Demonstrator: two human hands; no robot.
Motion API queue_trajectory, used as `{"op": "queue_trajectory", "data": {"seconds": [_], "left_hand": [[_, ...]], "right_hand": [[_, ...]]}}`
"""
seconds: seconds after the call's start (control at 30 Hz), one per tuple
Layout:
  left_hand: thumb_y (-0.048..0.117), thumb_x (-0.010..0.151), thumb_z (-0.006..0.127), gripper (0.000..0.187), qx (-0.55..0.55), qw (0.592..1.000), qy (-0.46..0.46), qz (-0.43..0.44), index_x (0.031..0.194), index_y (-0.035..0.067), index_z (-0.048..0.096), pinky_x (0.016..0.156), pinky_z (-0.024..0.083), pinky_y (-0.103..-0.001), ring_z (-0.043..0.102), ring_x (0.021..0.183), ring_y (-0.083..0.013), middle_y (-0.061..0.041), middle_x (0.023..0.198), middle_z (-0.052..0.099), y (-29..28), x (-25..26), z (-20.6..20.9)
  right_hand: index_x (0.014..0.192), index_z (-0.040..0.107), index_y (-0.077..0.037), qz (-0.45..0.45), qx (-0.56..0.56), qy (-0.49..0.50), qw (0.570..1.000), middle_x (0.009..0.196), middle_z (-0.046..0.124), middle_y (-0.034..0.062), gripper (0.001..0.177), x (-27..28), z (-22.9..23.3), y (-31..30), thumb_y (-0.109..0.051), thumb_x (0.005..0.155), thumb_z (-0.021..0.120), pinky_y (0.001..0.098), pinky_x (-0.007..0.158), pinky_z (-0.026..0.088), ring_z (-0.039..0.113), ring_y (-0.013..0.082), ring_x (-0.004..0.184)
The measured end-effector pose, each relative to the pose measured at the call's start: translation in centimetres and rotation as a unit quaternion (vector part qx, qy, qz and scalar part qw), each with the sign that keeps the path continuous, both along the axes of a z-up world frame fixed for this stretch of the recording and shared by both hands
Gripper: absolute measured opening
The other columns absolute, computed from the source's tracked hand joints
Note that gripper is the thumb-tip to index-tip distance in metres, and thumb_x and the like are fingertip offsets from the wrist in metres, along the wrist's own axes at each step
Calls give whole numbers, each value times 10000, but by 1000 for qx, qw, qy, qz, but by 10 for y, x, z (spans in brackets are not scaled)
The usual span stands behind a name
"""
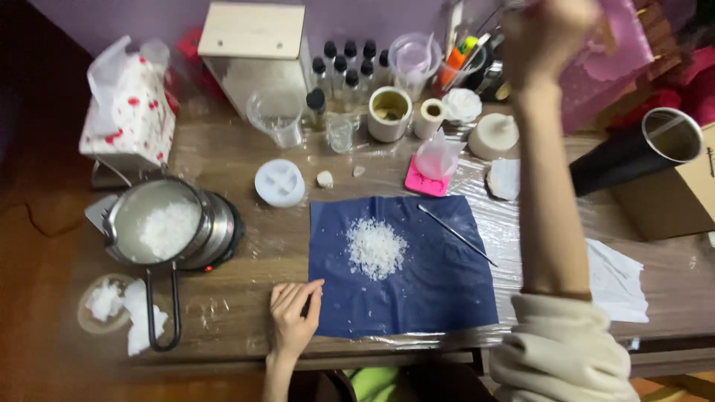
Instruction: Preparing wax flakes and transferring them to a melting pot using a spoon and brush
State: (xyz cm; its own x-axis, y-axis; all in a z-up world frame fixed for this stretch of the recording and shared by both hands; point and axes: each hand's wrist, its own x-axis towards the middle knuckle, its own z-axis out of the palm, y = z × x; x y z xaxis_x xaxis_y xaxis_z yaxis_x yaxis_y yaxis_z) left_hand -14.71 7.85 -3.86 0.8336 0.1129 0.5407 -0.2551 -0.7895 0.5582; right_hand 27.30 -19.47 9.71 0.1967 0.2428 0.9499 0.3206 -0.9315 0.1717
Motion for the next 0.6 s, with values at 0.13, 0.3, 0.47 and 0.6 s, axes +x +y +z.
{"op": "queue_trajectory", "data": {"seconds": [0.13,0.3,0.47,0.6], "left_hand": [[117,902,528,140,-87,996,26,-21,945,84,658,725,406,-292,626,703,-135,37,751,676,-9,5,11],[307,922,501,318,-286,952,39,-97,983,-2,536,1027,410,-408,657,842,-189,-56,775,666,-34,11,45],[475,973,379,591,-451,888,19,-90,1224,-59,359,790,442,-323,596,667,-176,-115,709,627,-51,-9,27],[234,983,313,323,-398,916,9,-45,934,10,541,824,417,-358,544,784,-208,-67,637,641,-36,-12,39]], "right_hand": [[688,460,-28,329,269,87,901,636,407,67,278,-132,49,31,-45,904,633,355,549,269,333,162,577],[622,444,-118,379,530,457,606,450,411,17,213,-256,-19,61,-39,782,562,248,274,340,412,100,330],[680,491,-71,400,447,621,504,438,523,87,231,-305,-78,78,-143,864,611,201,261,309,460,119,280],[701,559,-59,367,366,702,489,468,513,28,208,-298,-90,61,-162,871,620,162,362,352,507,85,367]]}}
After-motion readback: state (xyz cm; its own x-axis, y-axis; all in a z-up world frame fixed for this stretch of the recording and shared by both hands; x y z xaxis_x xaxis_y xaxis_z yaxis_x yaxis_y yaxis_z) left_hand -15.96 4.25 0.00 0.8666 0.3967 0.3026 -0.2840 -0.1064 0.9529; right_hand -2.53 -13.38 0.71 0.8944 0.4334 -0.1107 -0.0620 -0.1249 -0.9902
